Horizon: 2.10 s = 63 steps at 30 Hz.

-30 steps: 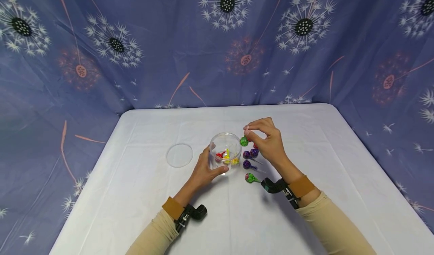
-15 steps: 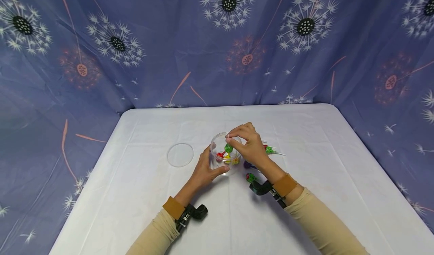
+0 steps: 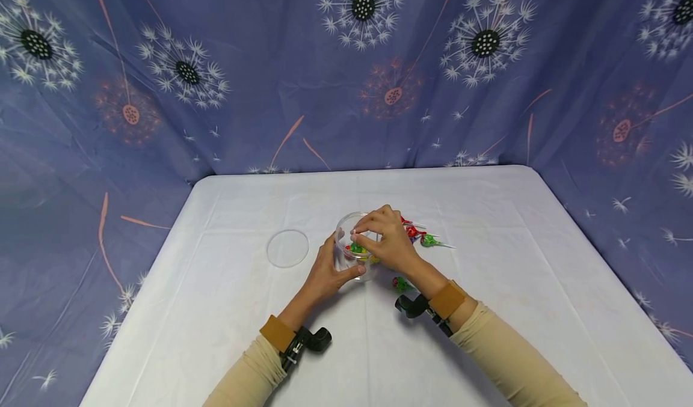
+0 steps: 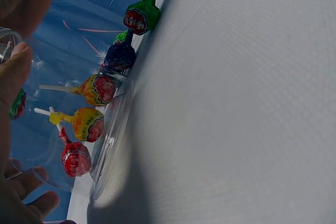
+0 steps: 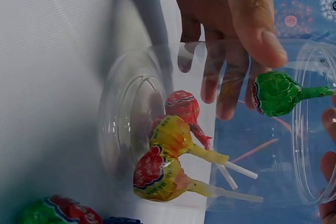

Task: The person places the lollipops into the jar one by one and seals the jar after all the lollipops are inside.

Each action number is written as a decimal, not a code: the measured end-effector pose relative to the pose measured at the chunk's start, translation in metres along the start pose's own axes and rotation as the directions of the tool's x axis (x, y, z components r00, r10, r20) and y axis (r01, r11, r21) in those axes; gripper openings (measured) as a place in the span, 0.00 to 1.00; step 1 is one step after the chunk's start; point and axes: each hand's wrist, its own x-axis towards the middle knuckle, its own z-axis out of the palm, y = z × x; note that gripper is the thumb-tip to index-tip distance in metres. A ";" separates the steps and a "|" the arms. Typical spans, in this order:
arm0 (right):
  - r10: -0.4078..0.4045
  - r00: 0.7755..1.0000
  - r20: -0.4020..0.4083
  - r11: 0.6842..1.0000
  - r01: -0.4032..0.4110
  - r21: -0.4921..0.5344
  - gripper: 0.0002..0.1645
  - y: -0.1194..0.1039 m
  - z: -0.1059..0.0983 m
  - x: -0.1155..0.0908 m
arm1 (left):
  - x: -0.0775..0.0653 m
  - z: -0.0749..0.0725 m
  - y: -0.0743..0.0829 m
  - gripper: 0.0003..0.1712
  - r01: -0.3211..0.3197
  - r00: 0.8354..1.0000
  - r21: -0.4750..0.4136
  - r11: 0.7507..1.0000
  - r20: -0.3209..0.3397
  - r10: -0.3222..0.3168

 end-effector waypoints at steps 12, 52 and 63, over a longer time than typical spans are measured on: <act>0.017 1.000 0.005 1.000 -0.016 -0.013 0.05 0.000 -0.003 -0.001 | 0.000 0.002 0.001 0.57 0.018 1.000 -0.005 1.000 -0.008 -0.018; 0.569 0.821 -0.050 0.802 -0.568 -0.185 0.15 0.110 -0.102 -0.082 | 0.000 0.002 0.001 0.57 0.045 0.999 -0.002 0.999 -0.016 -0.045; 0.598 0.801 0.015 0.779 -0.577 -0.244 0.16 0.127 -0.105 -0.099 | 0.000 0.003 0.003 0.57 0.049 0.999 -0.009 0.999 -0.012 -0.049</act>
